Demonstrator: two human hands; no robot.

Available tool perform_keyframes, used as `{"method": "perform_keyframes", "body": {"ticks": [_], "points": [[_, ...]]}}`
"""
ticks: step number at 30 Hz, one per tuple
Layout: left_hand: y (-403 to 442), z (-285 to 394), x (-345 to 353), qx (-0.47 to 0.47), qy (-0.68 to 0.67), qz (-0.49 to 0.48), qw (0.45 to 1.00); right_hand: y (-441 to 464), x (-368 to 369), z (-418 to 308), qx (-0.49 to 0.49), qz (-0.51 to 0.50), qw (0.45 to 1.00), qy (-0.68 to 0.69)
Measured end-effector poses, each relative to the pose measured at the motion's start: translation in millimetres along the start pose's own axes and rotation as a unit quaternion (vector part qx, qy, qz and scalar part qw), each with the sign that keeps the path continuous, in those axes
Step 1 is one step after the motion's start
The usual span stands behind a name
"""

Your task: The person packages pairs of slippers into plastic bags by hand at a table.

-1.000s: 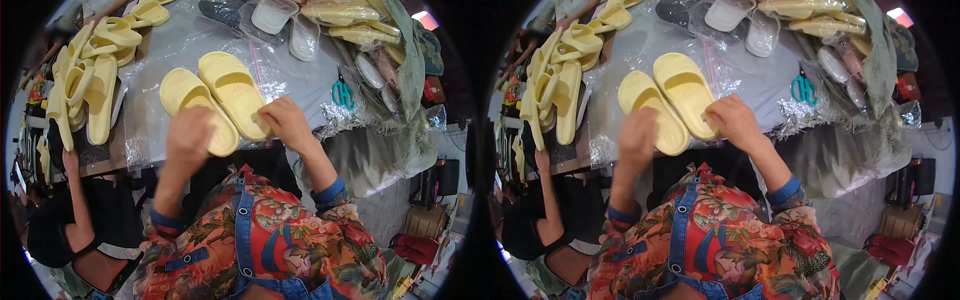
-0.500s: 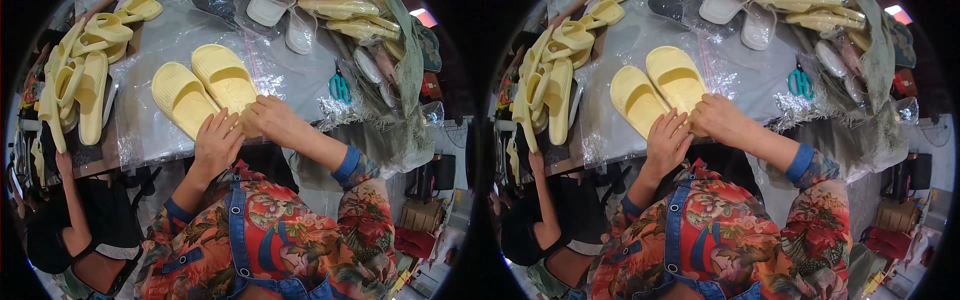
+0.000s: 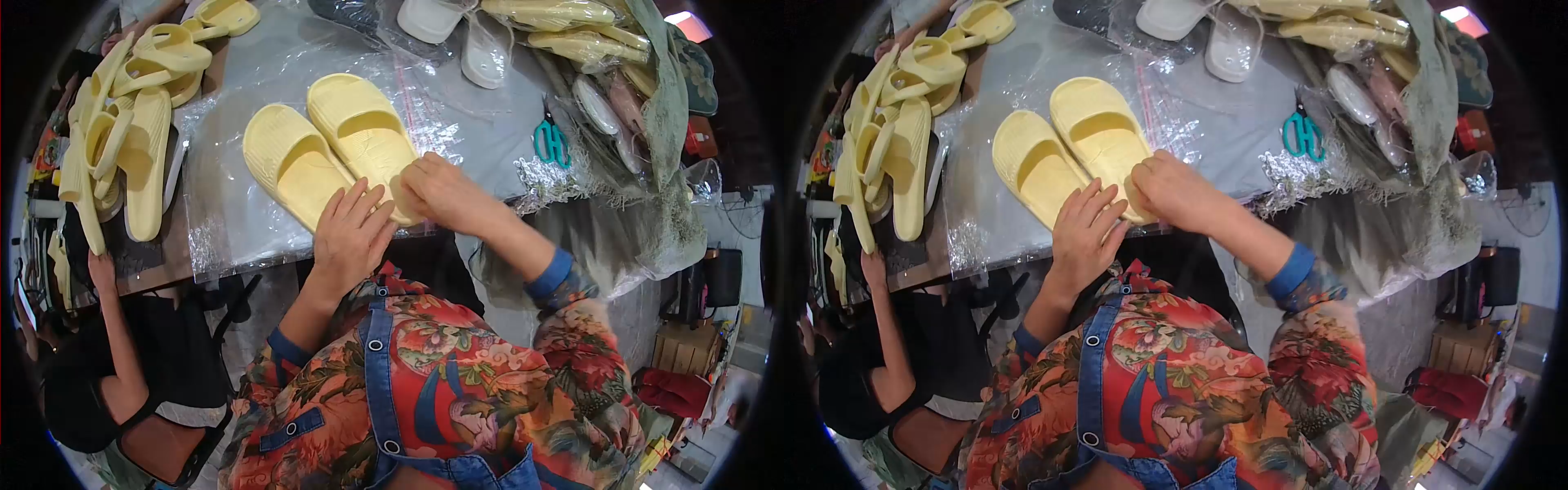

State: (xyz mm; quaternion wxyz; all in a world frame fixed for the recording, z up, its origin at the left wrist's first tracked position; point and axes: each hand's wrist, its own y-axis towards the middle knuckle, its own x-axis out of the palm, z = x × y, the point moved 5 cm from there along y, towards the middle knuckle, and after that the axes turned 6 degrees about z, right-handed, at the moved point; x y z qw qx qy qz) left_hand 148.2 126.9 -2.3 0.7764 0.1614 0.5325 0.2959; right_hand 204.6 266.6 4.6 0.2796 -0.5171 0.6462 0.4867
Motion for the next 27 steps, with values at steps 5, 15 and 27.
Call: {"method": "perform_keyframes", "body": {"ticks": [5,15,27], "points": [[1.2,-0.4,4.1,0.011,-0.003,0.007,1.000,-17.5,-5.2,-6.2,0.000,0.072,0.997,-0.029],[4.7,3.9,3.1,0.013,-0.007,0.012,1.000,-74.8,-56.6,59.7,0.322,0.312,0.894,-0.007],[4.2,1.1,0.1,-0.016,-0.080,0.026,0.996,-117.2,-108.3,72.5,0.282,0.220,0.930,-0.080]]}}
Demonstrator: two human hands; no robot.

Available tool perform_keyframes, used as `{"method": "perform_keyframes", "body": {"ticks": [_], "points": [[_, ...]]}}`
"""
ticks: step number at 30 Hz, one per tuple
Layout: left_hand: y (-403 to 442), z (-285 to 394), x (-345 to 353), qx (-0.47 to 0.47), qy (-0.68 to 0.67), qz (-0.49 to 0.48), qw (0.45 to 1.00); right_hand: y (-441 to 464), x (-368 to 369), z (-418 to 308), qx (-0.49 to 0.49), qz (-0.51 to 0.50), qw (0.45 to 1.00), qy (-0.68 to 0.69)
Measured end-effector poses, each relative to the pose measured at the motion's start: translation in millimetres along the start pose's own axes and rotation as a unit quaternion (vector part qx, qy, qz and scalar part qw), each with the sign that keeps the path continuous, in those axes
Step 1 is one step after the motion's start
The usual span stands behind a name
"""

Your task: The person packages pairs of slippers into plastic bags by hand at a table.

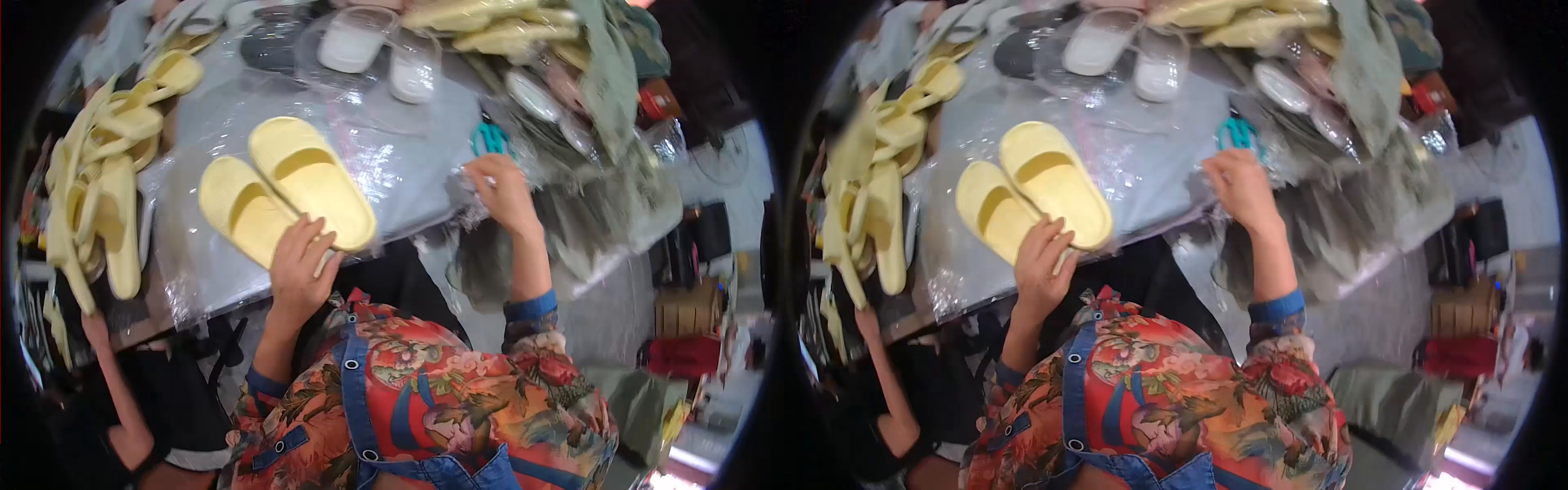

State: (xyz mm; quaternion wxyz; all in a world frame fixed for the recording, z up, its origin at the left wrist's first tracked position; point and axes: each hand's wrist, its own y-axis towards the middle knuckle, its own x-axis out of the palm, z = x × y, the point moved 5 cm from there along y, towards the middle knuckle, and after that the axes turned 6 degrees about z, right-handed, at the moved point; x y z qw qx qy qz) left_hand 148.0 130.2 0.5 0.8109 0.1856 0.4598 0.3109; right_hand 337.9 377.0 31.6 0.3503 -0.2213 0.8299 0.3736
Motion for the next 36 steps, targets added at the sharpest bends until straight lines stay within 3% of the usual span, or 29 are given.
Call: {"method": "perform_keyframes", "body": {"ticks": [2,4,5,7,8,10,12,16,19,21,25,28,29,31,32,34,36], "points": [[1.7,-10.6,-16.5,-0.065,-0.032,0.041,0.997,12.3,1.9,1.7,0.045,0.080,0.996,0.023],[6.4,-23.1,-37.9,-0.150,-0.038,0.101,0.983,25.0,20.7,-19.8,0.159,0.039,0.978,0.133],[10.8,-32.1,-45.6,-0.193,0.044,0.104,0.975,30.2,38.2,-35.4,0.126,0.023,0.978,0.165],[30.6,-41.0,-54.3,-0.343,0.100,-0.015,0.934,37.4,78.2,-60.6,0.059,-0.006,0.973,0.223],[29.9,-61.1,-43.3,-0.291,0.173,-0.005,0.941,40.1,99.1,-66.7,0.070,-0.015,0.963,0.259],[46.4,-65.5,-33.5,-0.303,0.223,-0.051,0.925,39.5,138.4,-74.7,0.097,-0.032,0.941,0.323],[60.3,-58.6,-26.5,-0.308,0.230,-0.017,0.923,31.0,148.9,-91.4,-0.057,0.043,0.979,0.189],[63.3,-82.0,-6.9,-0.307,0.234,0.033,0.922,31.3,149.9,-86.5,0.059,0.018,0.956,0.288],[68.2,-76.7,-25.3,-0.269,0.205,0.096,0.936,31.8,159.3,-69.6,0.037,0.034,0.961,0.274],[79.0,-60.7,-67.4,-0.262,0.174,0.155,0.936,30.3,160.0,-67.8,0.048,0.017,0.959,0.278],[109.8,-32.4,-205.1,-0.145,0.277,0.339,0.887,28.3,156.1,-78.3,0.038,0.010,0.968,0.249],[131.5,-59.2,-304.1,-0.200,0.394,0.397,0.805,29.9,153.2,-82.6,0.006,0.023,0.970,0.242],[140.3,-74.4,-332.9,-0.191,0.473,0.384,0.770,30.2,151.3,-85.1,0.006,0.022,0.972,0.233],[143.2,-142.9,-380.0,-0.220,0.493,0.347,0.767,30.8,149.6,-86.0,0.012,0.026,0.976,0.218],[141.8,-177.4,-395.5,-0.290,0.532,0.268,0.749,30.9,146.3,-89.4,0.003,0.046,0.971,0.233],[103.0,-236.1,-418.1,-0.284,0.511,0.142,0.799,31.3,148.3,-87.9,-0.007,0.037,0.976,0.215],[82.2,-296.3,-414.3,-0.255,0.533,0.085,0.802,30.3,144.8,-90.4,0.016,0.034,0.972,0.233]]}}
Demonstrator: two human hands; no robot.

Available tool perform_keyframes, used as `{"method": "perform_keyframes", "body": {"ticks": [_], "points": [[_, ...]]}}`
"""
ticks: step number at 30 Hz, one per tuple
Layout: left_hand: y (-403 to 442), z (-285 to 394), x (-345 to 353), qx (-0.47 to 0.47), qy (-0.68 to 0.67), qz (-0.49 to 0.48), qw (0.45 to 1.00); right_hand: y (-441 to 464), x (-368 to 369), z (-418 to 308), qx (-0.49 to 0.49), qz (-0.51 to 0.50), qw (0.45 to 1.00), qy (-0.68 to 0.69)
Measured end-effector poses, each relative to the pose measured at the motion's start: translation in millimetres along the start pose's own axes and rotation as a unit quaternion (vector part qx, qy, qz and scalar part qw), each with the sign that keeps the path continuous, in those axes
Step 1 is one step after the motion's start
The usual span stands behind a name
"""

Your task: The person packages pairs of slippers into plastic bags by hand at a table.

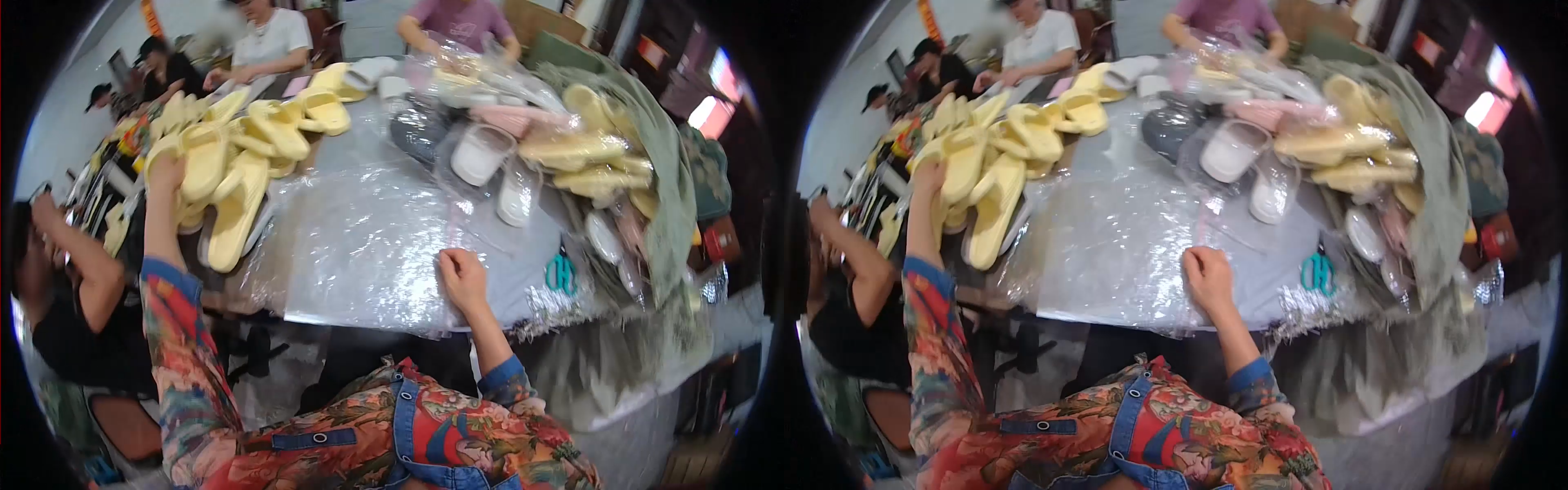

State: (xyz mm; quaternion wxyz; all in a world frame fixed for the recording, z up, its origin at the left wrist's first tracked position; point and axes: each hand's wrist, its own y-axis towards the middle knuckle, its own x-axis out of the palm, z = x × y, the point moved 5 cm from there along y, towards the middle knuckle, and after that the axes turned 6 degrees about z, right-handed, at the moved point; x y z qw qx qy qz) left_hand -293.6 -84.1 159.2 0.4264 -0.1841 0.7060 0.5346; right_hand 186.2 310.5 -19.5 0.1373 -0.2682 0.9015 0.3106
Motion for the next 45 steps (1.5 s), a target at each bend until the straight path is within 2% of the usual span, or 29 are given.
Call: {"method": "perform_keyframes", "body": {"ticks": [1,2,3,4,5,7,8,9,10,12,14,16,18,20,21,22,23,24,25,27,29,32,35,36,38,41,42,44,45], "points": [[-23.7,45.1,-48.4,-0.108,-0.004,-0.054,0.993,0.2,-0.5,-0.3,-0.015,0.012,1.000,0.004],[-31.5,40.3,-44.5,-0.085,0.002,0.053,0.995,-0.1,-1.3,-0.4,-0.030,0.024,0.999,0.008],[-59.0,86.0,-90.2,-0.098,0.017,0.146,0.984,1.1,-2.3,-2.4,-0.038,0.019,0.999,0.000],[-79.0,107.6,-105.0,0.019,-0.005,0.311,0.950,1.6,-2.1,-1.7,-0.034,0.017,0.999,0.001],[-104.9,139.9,-127.5,0.010,-0.100,0.330,0.939,1.0,-0.6,0.2,-0.030,0.015,0.999,0.003],[-163.1,182.3,-99.2,-0.049,-0.378,0.242,0.893,0.4,0.0,5.8,-0.024,-0.004,1.000,-0.011],[-190.9,227.3,-102.2,0.089,-0.372,0.200,0.902,-0.3,0.0,14.6,0.042,-0.003,0.997,0.068],[-218.4,259.3,-81.9,0.162,-0.340,0.103,0.921,-0.1,1.9,22.8,0.104,-0.002,0.984,0.147],[-236.4,288.8,-81.0,0.193,-0.377,-0.028,0.906,0.7,3.4,29.0,0.162,-0.001,0.960,0.227],[-283.0,309.3,-37.0,0.217,-0.289,-0.083,0.929,23.4,-26.2,17.6,0.084,0.084,0.980,0.159],[-301.3,313.3,-29.0,0.215,-0.286,-0.111,0.927,55.7,-55.0,1.6,0.005,0.166,0.984,0.063],[-305.0,316.0,-27.4,0.212,-0.291,-0.125,0.925,92.6,-47.3,34.3,-0.053,0.169,0.982,-0.072],[-304.4,314.9,-27.2,0.202,-0.301,-0.120,0.924,146.4,-28.6,73.9,0.007,0.043,0.979,-0.197],[-303.3,315.4,-25.7,0.202,-0.320,-0.125,0.917,180.9,-21.3,108.0,0.051,0.150,0.979,-0.129],[-304.5,312.2,-25.9,0.191,-0.325,-0.127,0.917,199.7,-20.7,114.9,0.129,0.111,0.970,-0.175],[-305.2,303.7,-37.8,0.214,-0.317,-0.051,0.923,216.2,-20.0,122.0,0.202,0.061,0.951,-0.224],[-302.2,289.5,-50.5,0.231,-0.295,0.025,0.927,223.4,-14.2,132.4,0.227,0.024,0.965,-0.129],[-302.7,271.3,-64.2,0.247,-0.262,0.101,0.927,228.6,-14.4,139.8,0.234,0.003,0.964,-0.126],[-303.8,239.3,-76.1,0.176,-0.192,0.171,0.950,230.2,-15.3,142.2,0.234,-0.007,0.964,-0.130],[-291.1,166.9,-93.8,-0.036,-0.196,0.252,0.947,234.2,-20.3,149.0,0.237,-0.016,0.961,-0.144],[-289.5,114.9,-99.2,-0.128,-0.108,0.241,0.956,233.1,-23.3,145.4,0.237,-0.022,0.958,-0.160],[-284.1,65.0,-58.4,-0.195,-0.124,0.162,0.959,237.9,-23.0,144.7,0.230,-0.023,0.957,-0.172],[-264.7,44.1,-13.2,-0.186,-0.293,0.116,0.930,236.6,-33.4,137.8,0.210,-0.019,0.961,-0.181],[-263.4,33.1,13.0,-0.170,-0.219,0.071,0.958,233.1,-35.8,131.6,0.198,-0.016,0.963,-0.182],[-258.1,33.5,23.4,-0.250,-0.115,0.033,0.961,224.4,-37.1,114.3,0.161,-0.015,0.970,-0.181],[-268.4,41.5,14.6,-0.259,-0.095,0.216,0.937,190.1,-48.8,70.8,0.076,-0.036,0.982,-0.169],[-262.0,69.7,-25.2,-0.164,-0.121,0.284,0.937,169.1,-53.4,52.3,0.043,-0.055,0.985,-0.157],[-263.5,117.9,-55.3,-0.134,-0.202,0.293,0.925,130.2,-70.3,22.6,0.101,-0.113,0.988,-0.028],[-262.9,143.6,-57.9,-0.088,-0.260,0.255,0.927,116.1,-70.0,13.9,0.199,-0.104,0.963,0.147]]}}
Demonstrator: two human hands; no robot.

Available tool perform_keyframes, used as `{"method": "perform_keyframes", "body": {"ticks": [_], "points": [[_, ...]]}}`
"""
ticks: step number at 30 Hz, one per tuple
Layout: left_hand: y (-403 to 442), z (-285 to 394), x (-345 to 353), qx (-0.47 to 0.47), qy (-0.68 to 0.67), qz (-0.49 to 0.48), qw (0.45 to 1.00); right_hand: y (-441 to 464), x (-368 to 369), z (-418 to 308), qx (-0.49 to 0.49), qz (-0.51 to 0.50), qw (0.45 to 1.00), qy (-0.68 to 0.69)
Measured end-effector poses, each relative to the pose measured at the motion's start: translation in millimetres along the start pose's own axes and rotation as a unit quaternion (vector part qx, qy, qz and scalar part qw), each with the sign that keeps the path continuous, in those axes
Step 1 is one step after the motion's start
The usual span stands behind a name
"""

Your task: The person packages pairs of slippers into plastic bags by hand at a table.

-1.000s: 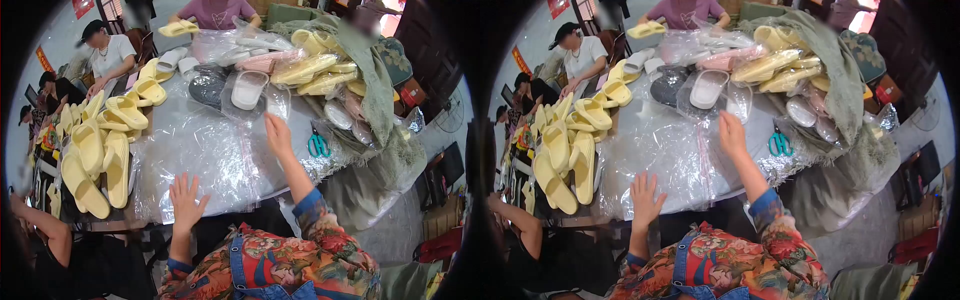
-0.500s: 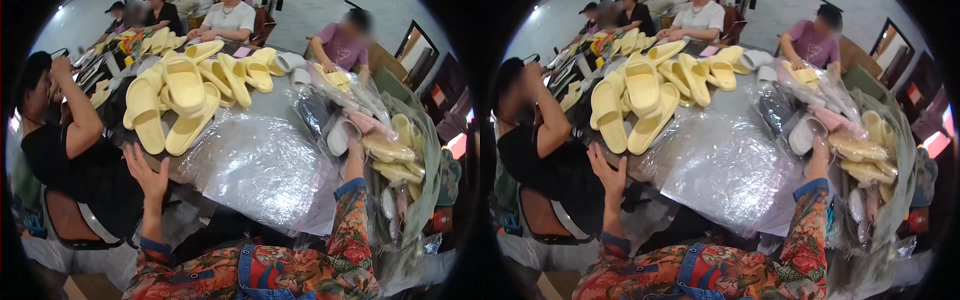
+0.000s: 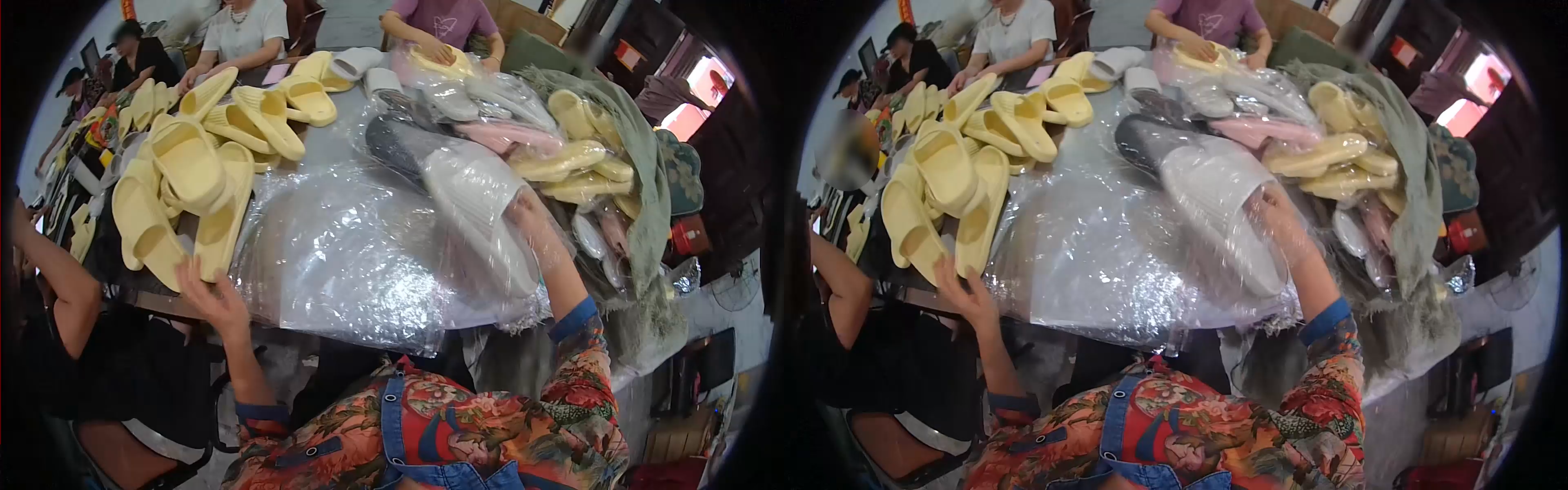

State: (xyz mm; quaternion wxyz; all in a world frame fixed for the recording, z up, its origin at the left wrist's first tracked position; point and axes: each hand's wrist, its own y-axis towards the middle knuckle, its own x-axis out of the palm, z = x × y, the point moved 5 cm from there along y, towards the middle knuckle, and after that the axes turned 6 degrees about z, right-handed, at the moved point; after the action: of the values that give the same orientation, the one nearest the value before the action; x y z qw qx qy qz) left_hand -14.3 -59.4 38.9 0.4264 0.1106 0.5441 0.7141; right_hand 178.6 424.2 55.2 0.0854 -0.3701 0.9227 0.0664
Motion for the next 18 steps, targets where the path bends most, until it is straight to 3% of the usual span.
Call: {"method": "perform_keyframes", "body": {"ticks": [2,3,5,6,8,11,12,15,16,17,18], "points": [[-11.2,35.3,14.2,0.033,-0.110,-0.101,0.988,-37.0,11.5,-46.7,-0.078,-0.140,0.958,-0.236],[-17.6,37.6,21.6,-0.011,-0.163,-0.130,0.978,-51.5,21.2,-58.4,-0.115,-0.213,0.907,-0.344],[-30.4,33.6,39.4,-0.100,-0.258,-0.184,0.943,-69.4,51.2,-69.6,-0.253,-0.283,0.878,-0.293],[-36.4,21.4,47.8,-0.259,-0.357,-0.239,0.865,-77.9,67.0,-73.0,-0.322,-0.316,0.854,-0.260],[-53.9,6.7,57.3,-0.537,-0.507,-0.300,0.604,-79.7,95.7,-64.5,-0.366,-0.345,0.831,-0.236],[-56.7,12.2,50.7,-0.503,-0.360,-0.403,0.674,-81.5,127.7,-39.4,-0.350,-0.372,0.831,-0.222],[-58.8,16.7,46.8,-0.447,-0.300,-0.409,0.737,-79.9,137.2,-37.0,-0.340,-0.393,0.829,-0.208],[-67.5,9.7,42.9,-0.351,-0.207,-0.462,0.788,-78.7,162.1,-30.0,-0.292,-0.434,0.827,-0.204],[-65.5,8.7,41.6,-0.244,-0.146,-0.390,0.876,-75.4,170.2,-22.8,-0.298,-0.446,0.817,-0.213],[-68.5,5.8,40.6,-0.194,-0.094,-0.368,0.904,-73.1,177.3,-13.6,-0.302,-0.457,0.806,-0.222],[-65.9,9.6,37.8,-0.141,-0.042,-0.345,0.927,-72.2,179.6,-5.2,-0.301,-0.405,0.831,-0.233]]}}
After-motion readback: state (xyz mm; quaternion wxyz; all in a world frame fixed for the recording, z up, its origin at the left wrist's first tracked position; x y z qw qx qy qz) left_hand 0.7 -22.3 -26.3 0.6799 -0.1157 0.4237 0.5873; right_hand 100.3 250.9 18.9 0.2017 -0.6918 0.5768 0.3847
